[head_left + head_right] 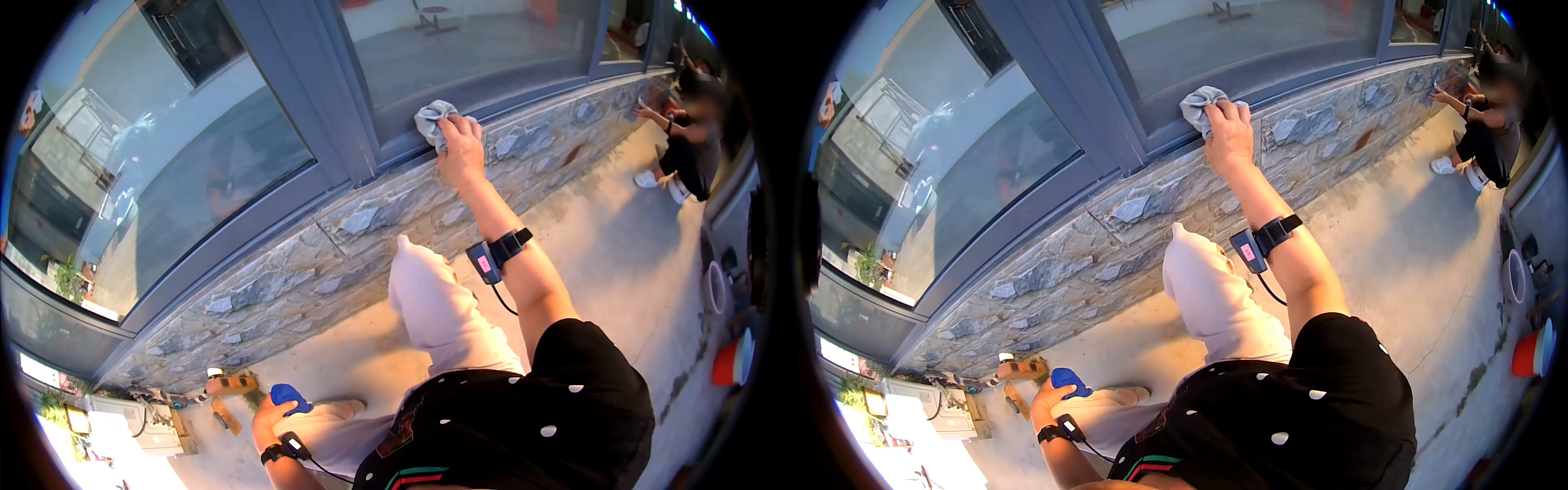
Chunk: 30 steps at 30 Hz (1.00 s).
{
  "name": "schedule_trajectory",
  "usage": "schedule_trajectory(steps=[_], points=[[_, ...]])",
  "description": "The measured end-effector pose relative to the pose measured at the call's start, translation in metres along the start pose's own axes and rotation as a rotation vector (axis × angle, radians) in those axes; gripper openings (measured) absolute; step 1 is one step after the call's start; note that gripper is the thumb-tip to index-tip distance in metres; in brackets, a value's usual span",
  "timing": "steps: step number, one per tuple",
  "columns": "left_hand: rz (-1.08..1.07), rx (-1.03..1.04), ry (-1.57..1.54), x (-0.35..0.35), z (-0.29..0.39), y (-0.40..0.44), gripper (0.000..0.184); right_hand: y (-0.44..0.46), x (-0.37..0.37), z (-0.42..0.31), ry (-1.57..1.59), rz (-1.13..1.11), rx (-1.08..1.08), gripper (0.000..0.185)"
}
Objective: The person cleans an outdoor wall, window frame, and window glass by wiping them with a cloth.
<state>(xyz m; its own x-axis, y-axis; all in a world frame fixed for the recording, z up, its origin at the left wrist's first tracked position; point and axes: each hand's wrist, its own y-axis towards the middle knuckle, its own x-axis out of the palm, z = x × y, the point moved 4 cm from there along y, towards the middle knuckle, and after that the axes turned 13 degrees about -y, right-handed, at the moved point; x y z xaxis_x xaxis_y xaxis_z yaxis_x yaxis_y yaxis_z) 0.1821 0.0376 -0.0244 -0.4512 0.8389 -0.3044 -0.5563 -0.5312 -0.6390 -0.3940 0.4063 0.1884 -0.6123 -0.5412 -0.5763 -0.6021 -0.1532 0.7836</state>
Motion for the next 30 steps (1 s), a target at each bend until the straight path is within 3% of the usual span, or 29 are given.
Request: schedule_trajectory(steps=[4, 7, 9, 13, 16, 20, 22, 23, 25, 26, 30], points=[[0.02, -0.004, -0.015, 0.002, 0.002, 0.005, 0.053, -0.023, -0.014, -0.071, 0.235, -0.131, -0.435, 0.053], [0.044, -0.016, -0.005, 0.003, 0.004, 0.008, 0.053, -0.023, -0.029, -0.073, 0.314, -0.097, -0.394, 0.048], [0.092, 0.008, 0.066, 0.003, 0.006, 0.007, 0.053, -0.02, -0.018, -0.055, 0.044, -0.083, -0.369, 0.043], [0.086, -0.009, 0.05, 0.008, 0.019, -0.004, 0.054, -0.016, -0.008, -0.004, -0.027, -0.051, -0.454, 0.038], [0.065, -0.014, 0.021, 0.009, 0.018, -0.011, 0.055, 0.001, -0.005, 0.062, -0.166, -0.108, -0.182, 0.046], [0.12, 0.009, -0.007, 0.005, 0.012, -0.017, 0.054, 0.007, 0.014, 0.166, -0.021, 0.085, 0.544, 0.048], [0.097, 0.024, -0.037, 0.006, 0.017, -0.022, 0.053, 0.0, 0.045, 0.205, 0.06, -0.076, 0.706, 0.048], [0.104, 0.004, -0.011, 0.009, 0.025, -0.029, 0.057, -0.006, 0.051, 0.204, 0.056, -0.075, 0.708, 0.048], [0.105, -0.018, 0.014, 0.011, 0.024, -0.029, 0.06, -0.028, 0.064, 0.193, 0.16, -0.247, 0.943, 0.048], [0.117, -0.007, 0.029, 0.006, 0.017, -0.024, 0.056, -0.037, 0.058, 0.174, 0.245, -0.224, 1.015, 0.046], [0.09, 0.008, 0.023, 0.001, 0.007, -0.008, 0.052, -0.061, 0.071, 0.1, 0.333, -0.159, 0.908, 0.04]])
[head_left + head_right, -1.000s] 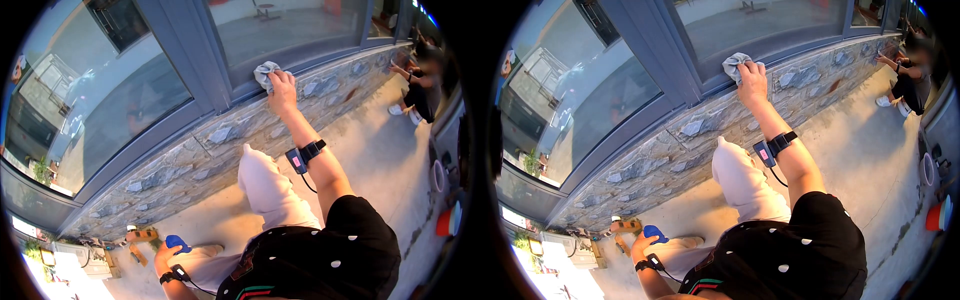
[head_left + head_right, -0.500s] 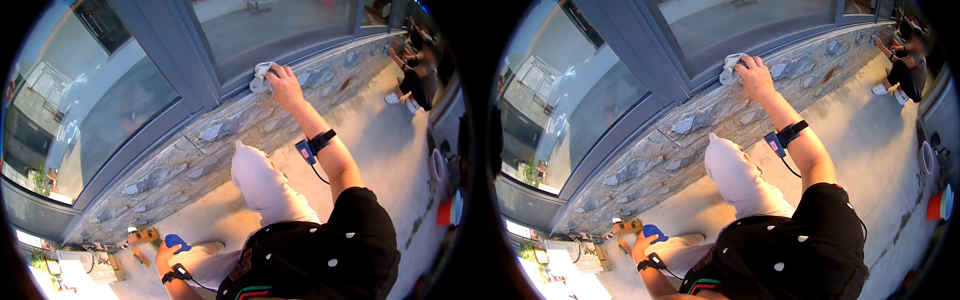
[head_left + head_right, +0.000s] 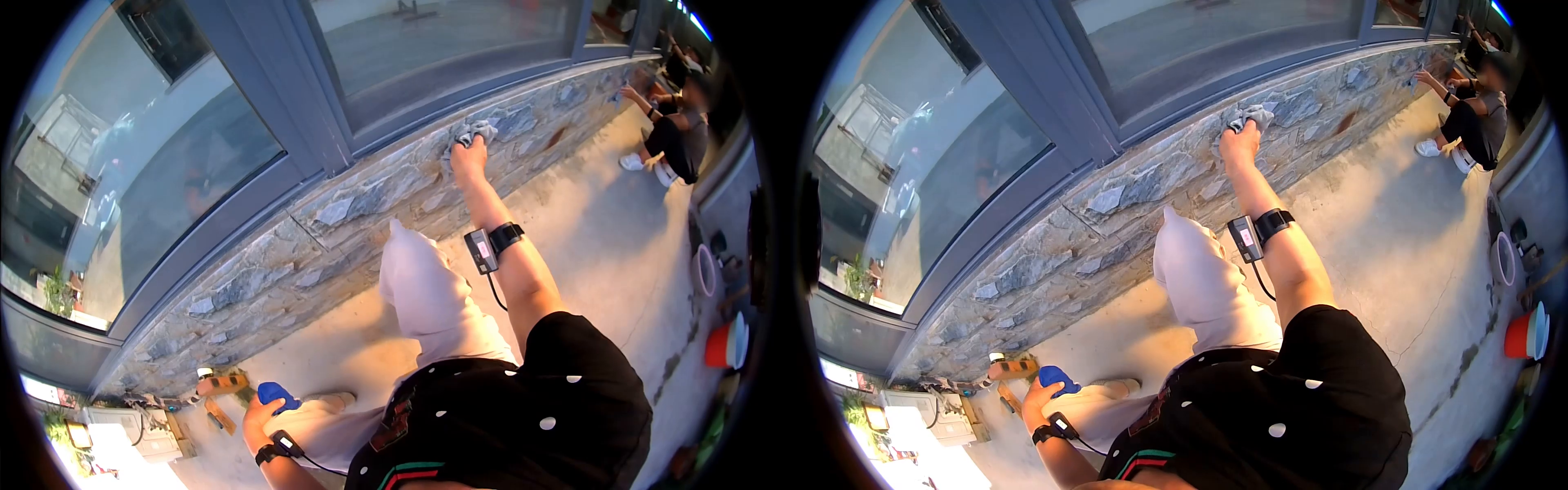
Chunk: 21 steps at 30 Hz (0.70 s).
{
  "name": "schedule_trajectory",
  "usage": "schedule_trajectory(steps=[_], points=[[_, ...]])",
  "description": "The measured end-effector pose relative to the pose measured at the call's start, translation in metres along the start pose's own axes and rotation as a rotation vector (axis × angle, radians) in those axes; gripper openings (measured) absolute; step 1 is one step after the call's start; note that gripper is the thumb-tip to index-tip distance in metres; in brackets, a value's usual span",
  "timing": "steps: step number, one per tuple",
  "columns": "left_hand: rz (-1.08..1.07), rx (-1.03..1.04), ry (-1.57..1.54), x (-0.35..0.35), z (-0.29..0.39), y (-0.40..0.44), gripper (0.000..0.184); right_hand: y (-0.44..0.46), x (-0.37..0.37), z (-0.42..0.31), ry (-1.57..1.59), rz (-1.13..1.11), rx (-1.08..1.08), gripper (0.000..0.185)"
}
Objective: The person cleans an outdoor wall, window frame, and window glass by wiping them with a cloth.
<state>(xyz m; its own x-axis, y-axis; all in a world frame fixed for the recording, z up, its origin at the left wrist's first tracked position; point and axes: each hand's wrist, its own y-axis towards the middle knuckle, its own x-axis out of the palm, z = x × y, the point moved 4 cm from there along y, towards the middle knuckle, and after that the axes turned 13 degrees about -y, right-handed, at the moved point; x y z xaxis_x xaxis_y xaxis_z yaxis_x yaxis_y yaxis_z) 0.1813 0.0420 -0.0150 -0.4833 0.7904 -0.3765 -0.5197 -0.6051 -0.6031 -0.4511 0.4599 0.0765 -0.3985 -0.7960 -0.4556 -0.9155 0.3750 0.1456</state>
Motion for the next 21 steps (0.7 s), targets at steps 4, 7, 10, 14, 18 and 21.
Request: schedule_trajectory(steps=[4, 7, 10, 14, 18, 21], points=[[0.011, -0.025, 0.003, 0.007, 0.011, -0.001, 0.051, -0.111, 0.034, -0.052, 0.033, -0.009, -0.269, 0.062], [-0.001, -0.018, 0.025, 0.006, 0.008, 0.009, 0.05, -0.181, 0.042, -0.07, 0.044, -0.067, -0.501, 0.074], [-0.031, -0.047, 0.012, 0.009, 0.014, 0.007, 0.049, -0.212, 0.051, -0.063, 0.002, -0.127, -0.724, 0.077], [-0.02, -0.063, 0.008, 0.008, 0.01, 0.007, 0.05, -0.21, 0.04, -0.045, 0.019, -0.179, -1.068, 0.072], [0.004, -0.059, -0.034, 0.008, 0.011, -0.003, 0.06, -0.142, 0.035, -0.023, 0.078, 0.001, -0.903, 0.063], [0.022, -0.02, -0.027, -0.002, -0.005, 0.002, 0.057, -0.077, 0.033, 0.003, 0.098, 0.212, -0.498, 0.066]])
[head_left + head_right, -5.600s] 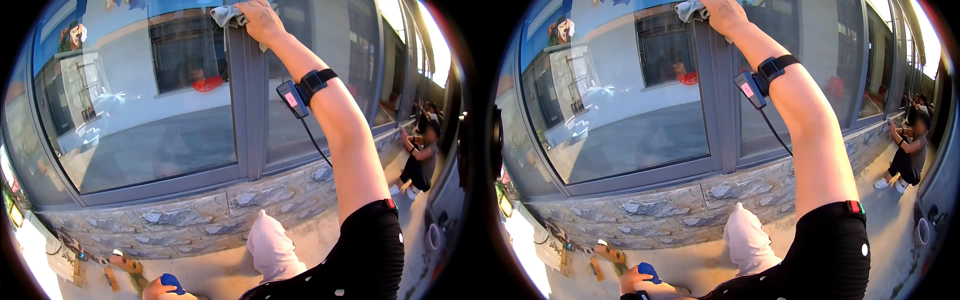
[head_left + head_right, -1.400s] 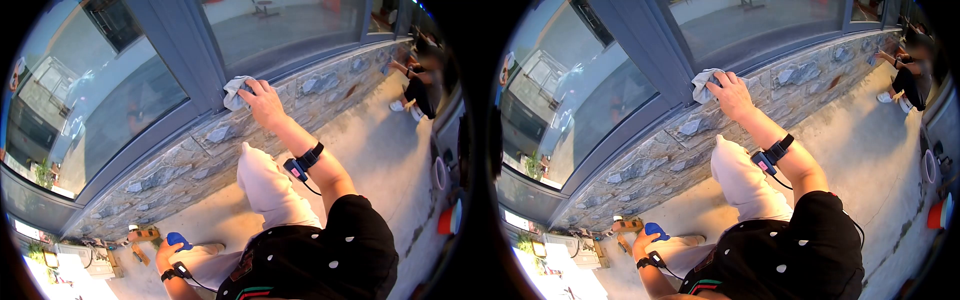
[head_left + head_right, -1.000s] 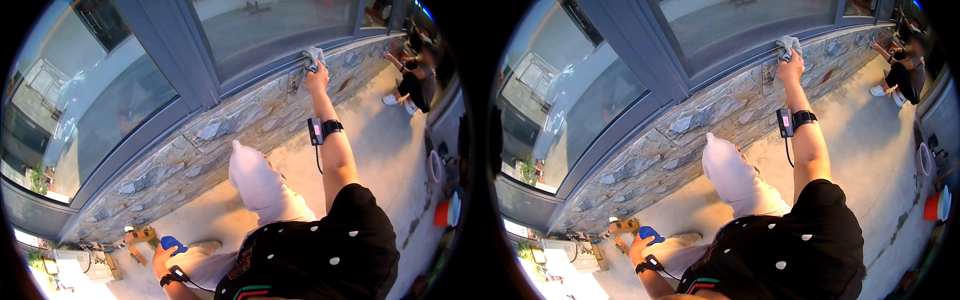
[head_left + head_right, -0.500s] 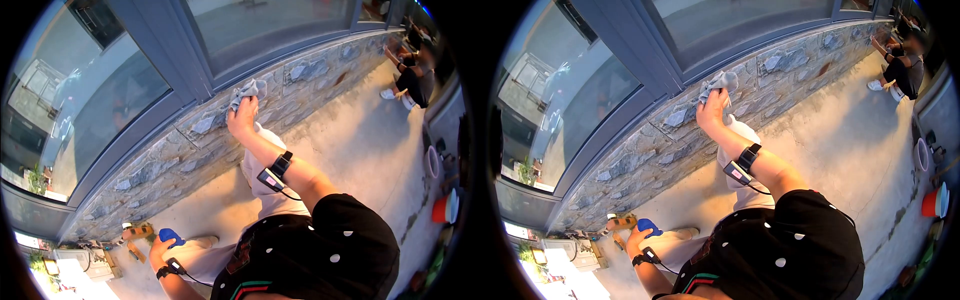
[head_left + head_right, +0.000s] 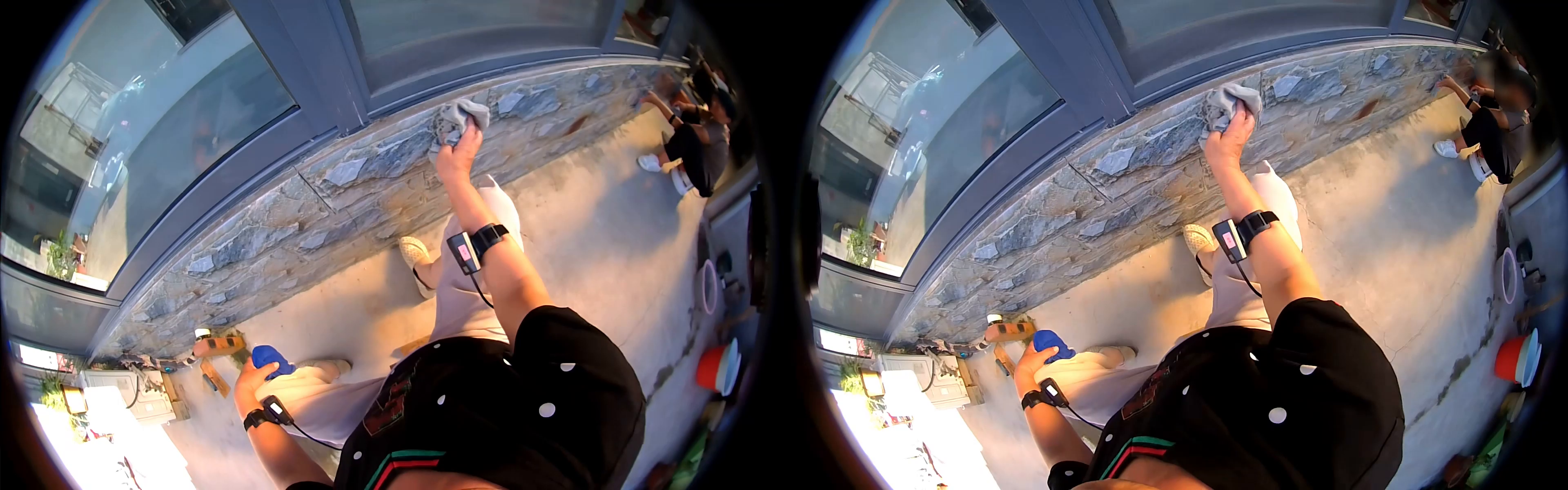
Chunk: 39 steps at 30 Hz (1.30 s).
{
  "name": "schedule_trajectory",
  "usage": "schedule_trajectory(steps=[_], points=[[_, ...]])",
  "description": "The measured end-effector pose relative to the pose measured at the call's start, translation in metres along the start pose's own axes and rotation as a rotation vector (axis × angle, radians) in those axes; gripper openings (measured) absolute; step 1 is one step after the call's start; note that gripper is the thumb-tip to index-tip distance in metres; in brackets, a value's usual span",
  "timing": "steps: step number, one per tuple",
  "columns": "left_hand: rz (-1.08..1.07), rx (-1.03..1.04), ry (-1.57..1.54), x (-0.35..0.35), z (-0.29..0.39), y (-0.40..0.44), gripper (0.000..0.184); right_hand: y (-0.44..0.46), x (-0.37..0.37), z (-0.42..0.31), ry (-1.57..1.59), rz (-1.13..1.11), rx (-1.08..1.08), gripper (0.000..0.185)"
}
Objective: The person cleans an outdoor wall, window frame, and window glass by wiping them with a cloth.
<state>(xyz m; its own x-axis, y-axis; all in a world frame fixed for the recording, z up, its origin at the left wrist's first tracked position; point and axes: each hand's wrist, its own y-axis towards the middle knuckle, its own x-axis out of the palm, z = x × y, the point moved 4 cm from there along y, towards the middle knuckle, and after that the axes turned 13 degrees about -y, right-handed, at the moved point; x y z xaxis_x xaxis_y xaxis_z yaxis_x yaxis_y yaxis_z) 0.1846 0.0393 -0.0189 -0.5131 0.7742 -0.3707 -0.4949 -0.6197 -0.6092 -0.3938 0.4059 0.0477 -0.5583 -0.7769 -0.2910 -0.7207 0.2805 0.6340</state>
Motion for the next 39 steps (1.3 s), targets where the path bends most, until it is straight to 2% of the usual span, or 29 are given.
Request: schedule_trajectory(steps=[2, 3, 5, 6, 7, 8, 9, 10, 12, 13, 15, 19, 21, 23, 27, 29, 30, 32, 33, 35, 37, 39], points=[[-0.011, -0.006, -0.03, -0.004, -0.008, 0.001, 0.058, 0.012, 0.01, 0.038, 0.051, 0.043, 0.49, 0.065], [-0.021, -0.002, -0.056, -0.006, -0.012, 0.001, 0.058, 0.01, 0.01, 0.04, 0.047, 0.034, 0.486, 0.065], [-0.032, -0.006, -0.058, -0.01, -0.021, 0.007, 0.059, 0.004, 0.01, 0.037, 0.04, -0.11, 0.768, 0.062], [-0.033, -0.006, -0.041, -0.008, -0.017, 0.005, 0.06, -0.009, 0.012, 0.022, 0.101, -0.092, 0.73, 0.057], [-0.031, -0.007, -0.023, -0.007, -0.014, 0.003, 0.061, -0.025, 0.028, 0.015, 0.212, -0.037, 0.534, 0.056], [-0.02, -0.03, 0.01, -0.003, -0.005, -0.002, 0.062, -0.048, 0.035, -0.004, 0.091, -0.054, 0.355, 0.058], [-0.005, -0.044, 0.009, -0.002, -0.003, -0.002, 0.063, -0.071, 0.029, -0.043, 0.117, -0.153, 0.265, 0.064], [0.0, -0.042, 0.015, -0.005, -0.01, 0.005, 0.064, -0.102, 0.038, -0.061, 0.057, -0.202, 0.061, 0.068], [-0.003, -0.008, 0.001, -0.003, -0.006, 0.006, 0.061, -0.141, 0.026, -0.116, 0.146, -0.447, -0.102, 0.066], [0.003, -0.011, -0.002, 0.001, 0.0, 0.003, 0.061, -0.15, 0.014, -0.137, 0.211, -0.501, -0.198, 0.061], [-0.003, 0.012, -0.002, 0.007, 0.01, -0.004, 0.056, -0.167, 0.02, -0.146, 0.198, -0.544, -0.437, 0.055], [-0.005, 0.001, 0.025, 0.007, 0.013, -0.005, 0.058, -0.133, 0.009, -0.141, 0.248, -0.588, -0.574, 0.051], [0.019, 0.039, 0.014, 0.002, 0.005, -0.001, 0.055, -0.106, 0.01, -0.123, 0.032, -0.631, -0.759, 0.055], [-0.012, 0.042, -0.016, -0.002, -0.008, 0.007, 0.055, -0.068, -0.008, -0.109, 0.017, -0.465, -0.699, 0.059], [0.011, 0.044, 0.029, -0.001, 0.002, -0.004, 0.055, -0.018, -0.013, -0.058, 0.135, -0.069, -0.388, 0.058], [0.026, 0.041, 0.028, 0.003, 0.012, -0.015, 0.055, -0.004, -0.003, -0.018, 0.137, 0.064, -0.041, 0.051], [0.026, 0.035, 0.029, 0.003, 0.01, -0.013, 0.055, -0.001, 0.011, 0.002, 0.135, 0.059, -0.04, 0.051], [-0.038, 0.04, -0.044, 0.003, 0.006, -0.005, 0.056, -0.005, 0.04, 0.058, 0.264, -0.051, 0.538, 0.04], [-0.044, 0.036, -0.041, 0.004, 0.009, -0.001, 0.056, -0.01, 0.034, 0.047, 0.256, -0.05, 0.541, 0.04], [-0.067, 0.066, 0.033, 0.01, 0.013, 0.011, 0.058, -0.041, 0.032, 0.018, 0.119, -0.026, 0.687, 0.036], [-0.085, 0.068, 0.104, 0.01, 0.009, 0.031, 0.059, -0.081, 0.043, -0.003, 0.074, -0.11, 0.535, 0.038], [-0.13, 0.071, 0.085, 0.026, 0.034, 0.032, 0.063, -0.133, 0.059, -0.024, 0.16, -0.341, 0.563, 0.041]])
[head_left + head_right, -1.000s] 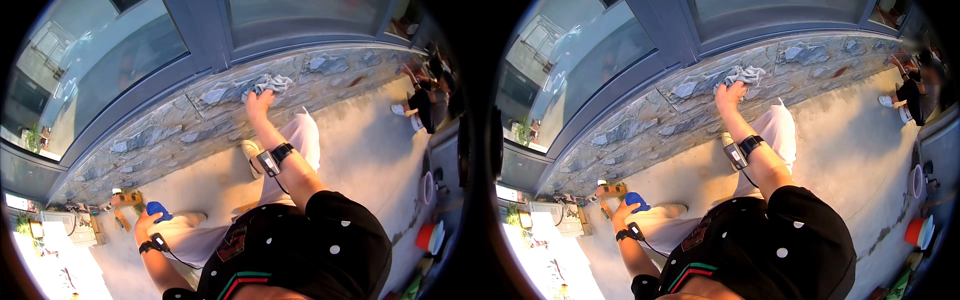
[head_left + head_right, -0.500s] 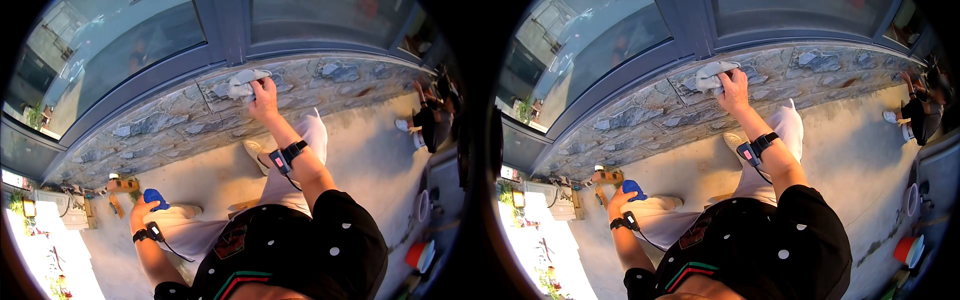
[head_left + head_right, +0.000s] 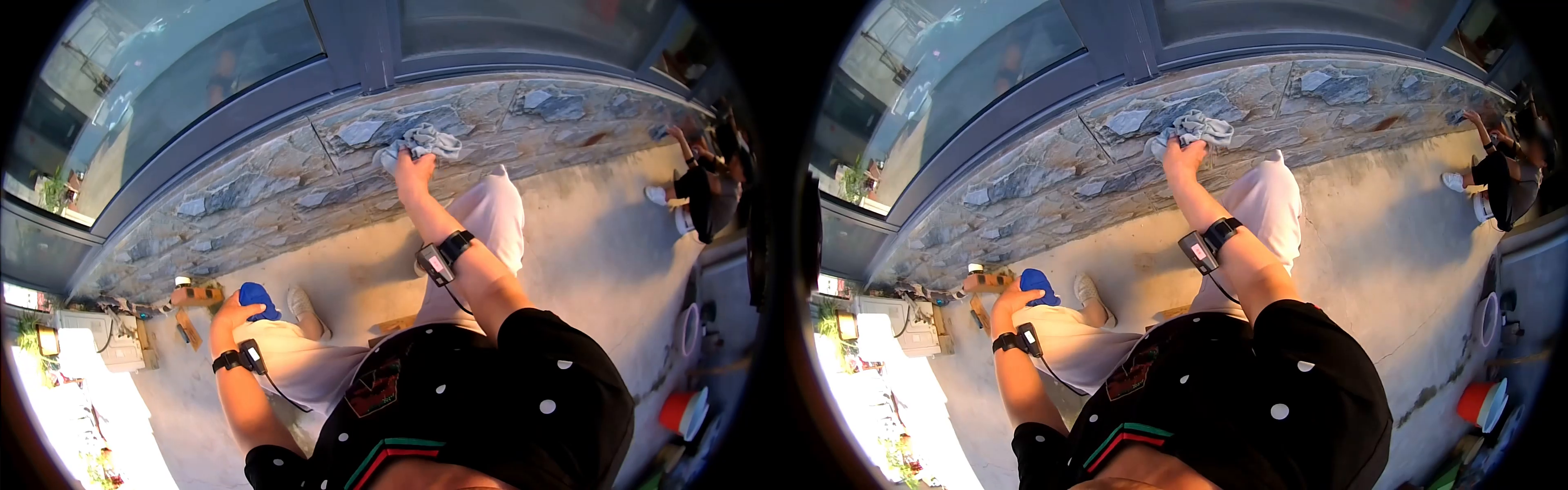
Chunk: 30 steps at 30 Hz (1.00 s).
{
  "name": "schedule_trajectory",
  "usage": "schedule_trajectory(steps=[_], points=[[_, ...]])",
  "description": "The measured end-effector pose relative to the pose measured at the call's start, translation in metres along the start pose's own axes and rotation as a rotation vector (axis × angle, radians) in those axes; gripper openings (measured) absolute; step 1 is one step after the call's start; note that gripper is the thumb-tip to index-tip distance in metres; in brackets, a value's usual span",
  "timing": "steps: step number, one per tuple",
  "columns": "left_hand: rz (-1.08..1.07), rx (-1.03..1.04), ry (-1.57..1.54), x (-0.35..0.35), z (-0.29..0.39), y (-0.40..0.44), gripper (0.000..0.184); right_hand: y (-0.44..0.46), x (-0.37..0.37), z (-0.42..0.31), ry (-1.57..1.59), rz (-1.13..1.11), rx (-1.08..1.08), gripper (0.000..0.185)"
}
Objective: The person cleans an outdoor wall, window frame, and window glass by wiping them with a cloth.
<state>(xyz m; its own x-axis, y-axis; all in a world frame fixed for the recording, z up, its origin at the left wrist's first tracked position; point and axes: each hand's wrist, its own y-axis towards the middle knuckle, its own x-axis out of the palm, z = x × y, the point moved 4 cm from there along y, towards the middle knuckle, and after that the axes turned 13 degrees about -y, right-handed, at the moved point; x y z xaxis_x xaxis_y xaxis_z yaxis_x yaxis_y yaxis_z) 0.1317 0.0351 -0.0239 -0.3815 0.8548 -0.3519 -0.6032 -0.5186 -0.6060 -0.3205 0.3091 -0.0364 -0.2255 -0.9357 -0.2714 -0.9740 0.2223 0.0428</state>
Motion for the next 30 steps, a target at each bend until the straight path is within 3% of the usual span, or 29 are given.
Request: schedule_trajectory(steps=[1, 3, 4, 6, 8, 10, 12, 17, 19, 22, 24, 30], points=[[0.028, -0.015, 0.033, 0.013, 0.031, -0.013, 0.066, -0.027, 0.017, 0.004, 0.102, -0.104, 0.05, 0.036], [0.028, -0.01, 0.093, 0.022, 0.045, -0.004, 0.065, -0.075, 0.053, 0.006, 0.8, -0.577, 0.397, 0.019], [0.031, -0.002, 0.145, 0.024, 0.048, 0.0, 0.065, -0.079, 0.051, -0.003, 0.799, -0.575, 0.403, 0.019], [0.013, 0.014, 0.122, 0.028, 0.055, 0.007, 0.065, -0.092, 0.063, -0.008, 0.893, -0.821, 0.852, 0.022], [0.009, 0.065, 0.063, 0.038, 0.071, 0.005, 0.067, -0.069, 0.055, -0.009, 0.811, -0.874, 0.864, 0.019], [-0.028, 0.088, 0.046, 0.04, 0.077, 0.01, 0.069, -0.029, 0.015, -0.025, 0.696, -0.756, 0.79, 0.023], [-0.018, 0.07, 0.17, 0.042, 0.078, 0.022, 0.069, 0.039, -0.016, -0.015, 0.802, -0.633, 0.726, 0.021], [-0.082, 0.04, 0.14, 0.031, 0.07, 0.035, 0.067, 0.172, -0.104, 0.017, 0.768, -0.238, 0.57, 0.017], [-0.073, 0.011, 0.046, 0.029, 0.069, 0.035, 0.066, 0.201, -0.101, 0.062, 0.838, -0.145, 0.561, 0.017], [-0.112, 0.018, 0.008, 0.032, 0.07, 0.04, 0.066, 0.166, -0.063, 0.092, 0.808, -0.07, 0.658, 0.016], [-0.109, 0.003, 0.033, 0.037, 0.075, 0.042, 0.066, 0.105, -0.033, 0.087, 0.584, -0.08, 0.686, 0.017], [-0.038, -0.054, 0.174, 0.066, 0.111, 0.036, 0.067, -0.055, 0.07, 0.074, 0.717, -0.888, 0.938, 0.019]])
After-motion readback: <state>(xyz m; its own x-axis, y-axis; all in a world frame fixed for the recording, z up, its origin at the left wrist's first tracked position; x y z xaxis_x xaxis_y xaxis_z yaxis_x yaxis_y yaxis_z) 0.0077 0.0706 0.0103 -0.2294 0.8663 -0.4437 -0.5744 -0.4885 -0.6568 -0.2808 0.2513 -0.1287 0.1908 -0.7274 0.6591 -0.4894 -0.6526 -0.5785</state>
